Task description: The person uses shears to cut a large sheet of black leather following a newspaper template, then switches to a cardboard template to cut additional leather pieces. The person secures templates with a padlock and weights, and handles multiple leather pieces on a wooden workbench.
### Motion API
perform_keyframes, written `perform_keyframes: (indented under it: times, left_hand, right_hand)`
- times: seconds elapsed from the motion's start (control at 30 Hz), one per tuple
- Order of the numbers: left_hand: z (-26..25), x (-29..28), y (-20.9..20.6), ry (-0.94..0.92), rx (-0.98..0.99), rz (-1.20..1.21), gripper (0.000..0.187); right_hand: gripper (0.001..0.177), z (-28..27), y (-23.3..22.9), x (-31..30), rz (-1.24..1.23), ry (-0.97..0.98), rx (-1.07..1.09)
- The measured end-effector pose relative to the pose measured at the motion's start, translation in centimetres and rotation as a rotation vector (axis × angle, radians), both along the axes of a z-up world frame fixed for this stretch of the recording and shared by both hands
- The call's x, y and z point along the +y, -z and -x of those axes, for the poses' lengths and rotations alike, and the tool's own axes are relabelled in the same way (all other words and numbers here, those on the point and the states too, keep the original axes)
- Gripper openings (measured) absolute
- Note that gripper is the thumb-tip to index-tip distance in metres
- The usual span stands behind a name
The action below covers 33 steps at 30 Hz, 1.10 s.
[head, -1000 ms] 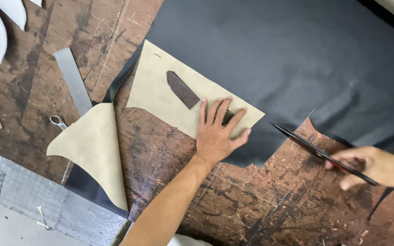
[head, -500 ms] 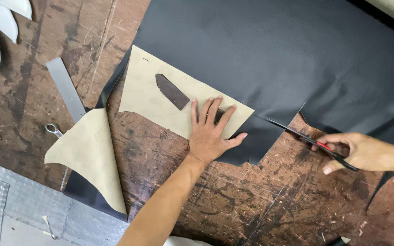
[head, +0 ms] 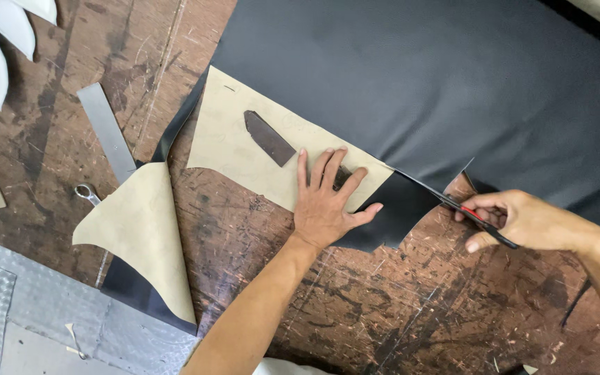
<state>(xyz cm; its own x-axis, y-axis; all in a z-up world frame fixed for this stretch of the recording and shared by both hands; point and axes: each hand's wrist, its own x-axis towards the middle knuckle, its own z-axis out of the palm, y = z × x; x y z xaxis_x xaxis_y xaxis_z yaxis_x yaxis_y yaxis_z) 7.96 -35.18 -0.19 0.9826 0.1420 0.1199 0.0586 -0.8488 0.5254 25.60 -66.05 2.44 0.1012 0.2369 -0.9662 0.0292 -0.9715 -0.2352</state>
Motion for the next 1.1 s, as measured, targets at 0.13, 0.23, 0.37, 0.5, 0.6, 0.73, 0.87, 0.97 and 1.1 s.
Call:
perform_keyframes:
  times: [0.13, 0.23, 0.37, 0.5, 0.6, 0.73, 0.87, 0.97, 1.1]
  left_hand:
    - [0.0, -0.2, 0.1, -0.007, -0.004, 0.023, 0.063]
    - [0.2, -0.1, 0.2, -0.005, 0.01, 0.027, 0.063]
    - [0.1, 0.0, 0.1, 0.006, 0.012, 0.011, 0.064]
    - [0.0, -0.2, 0.3, 0.0, 0.004, 0.008, 0.063]
    - [0.2, -0.1, 0.4, -0.011, 0.014, 0.01, 0.058]
    - [0.2, -0.2, 0.6, -0.033, 0.001, 0.035, 0.048]
    - [0.3, -0.3, 0.5, -0.032, 0.0, 0.018, 0.035]
    - [0.1, -0.3, 0.4, -0.054, -0.024, 0.018, 0.033]
    - [0.0, -0.3, 0.4, -0.056, -0.025, 0.015, 0.038]
  right_hand:
    - [0.061, 0.0, -1.3, 0.6, 0.08, 0.168, 0.058]
    - [0.053, -0.1, -1.8, 0.8, 0.051, 0.199, 0.055]
    - [0.058, -0.4, -1.4, 0.4, 0.1, 0.097, 0.044]
    - [0.067, -0.7, -0.2, -1.1, 0.041, 0.046, 0.037]
    - [0.068, -1.3, 0.1, -1.8, 0.143, -0.015, 0.006]
    - [0.073, -2.3, -0.8, -0.9, 0.235, -0.079, -0.026]
    - [0.07, -2.2, -1.4, 2.2, 0.273, -0.114, -0.05]
    - [0.077, -2.0, -1.6, 4.5, 0.2, -0.07, -0.032]
    - [0.082, -2.0, -1.7, 6.1, 0.041, 0.002, 0.013]
